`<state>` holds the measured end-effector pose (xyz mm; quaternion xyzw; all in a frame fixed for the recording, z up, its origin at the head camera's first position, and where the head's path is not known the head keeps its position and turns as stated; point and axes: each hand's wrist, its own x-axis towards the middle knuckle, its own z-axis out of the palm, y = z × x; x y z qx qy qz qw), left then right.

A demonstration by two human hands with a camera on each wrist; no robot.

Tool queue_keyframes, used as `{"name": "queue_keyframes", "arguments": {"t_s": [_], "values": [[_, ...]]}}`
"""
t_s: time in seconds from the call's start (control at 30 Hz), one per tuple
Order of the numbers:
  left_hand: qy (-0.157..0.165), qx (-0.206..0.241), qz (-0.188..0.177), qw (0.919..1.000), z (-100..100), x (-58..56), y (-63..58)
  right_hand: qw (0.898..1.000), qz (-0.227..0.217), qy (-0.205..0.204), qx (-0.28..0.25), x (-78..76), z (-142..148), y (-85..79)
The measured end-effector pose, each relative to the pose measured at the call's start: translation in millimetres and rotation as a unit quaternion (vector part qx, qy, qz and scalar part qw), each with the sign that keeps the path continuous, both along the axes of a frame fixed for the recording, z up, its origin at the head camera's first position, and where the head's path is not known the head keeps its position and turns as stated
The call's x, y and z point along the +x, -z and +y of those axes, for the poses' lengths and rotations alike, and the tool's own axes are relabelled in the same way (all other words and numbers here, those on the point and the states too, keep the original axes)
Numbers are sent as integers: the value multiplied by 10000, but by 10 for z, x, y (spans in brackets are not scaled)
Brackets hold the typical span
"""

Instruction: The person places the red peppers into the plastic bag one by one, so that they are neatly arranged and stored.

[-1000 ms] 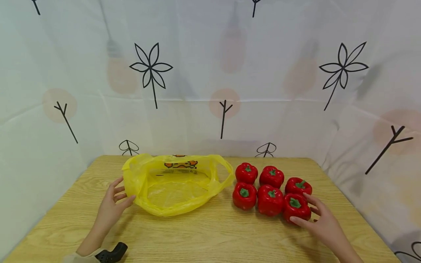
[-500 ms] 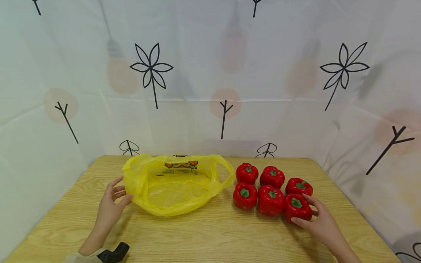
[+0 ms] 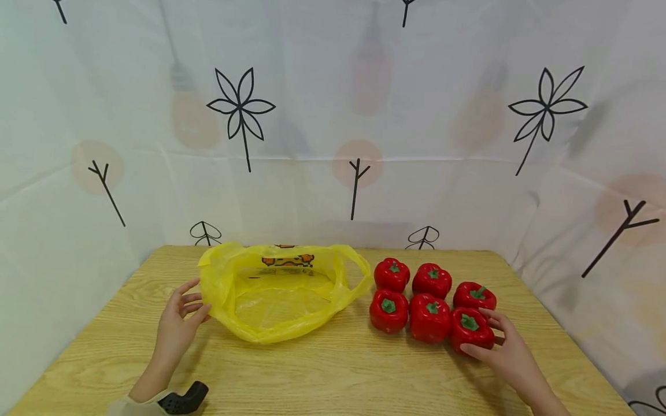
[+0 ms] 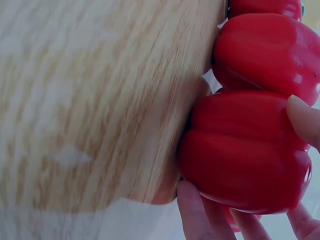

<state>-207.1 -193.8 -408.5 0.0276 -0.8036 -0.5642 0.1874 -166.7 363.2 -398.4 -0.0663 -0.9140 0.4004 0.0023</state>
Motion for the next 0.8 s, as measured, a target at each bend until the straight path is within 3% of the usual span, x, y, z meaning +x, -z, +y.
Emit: {"name": "queue_keyframes", "arguments": {"t_s": [0.3,0.8], "values": [[-59,133,-110,9998,20,-11,-16,9991,-287,256,-172,-22,16,14],[-72,150,-54,9998,27,0,-25,9972,-235,537,-464,8,10,3]]}}
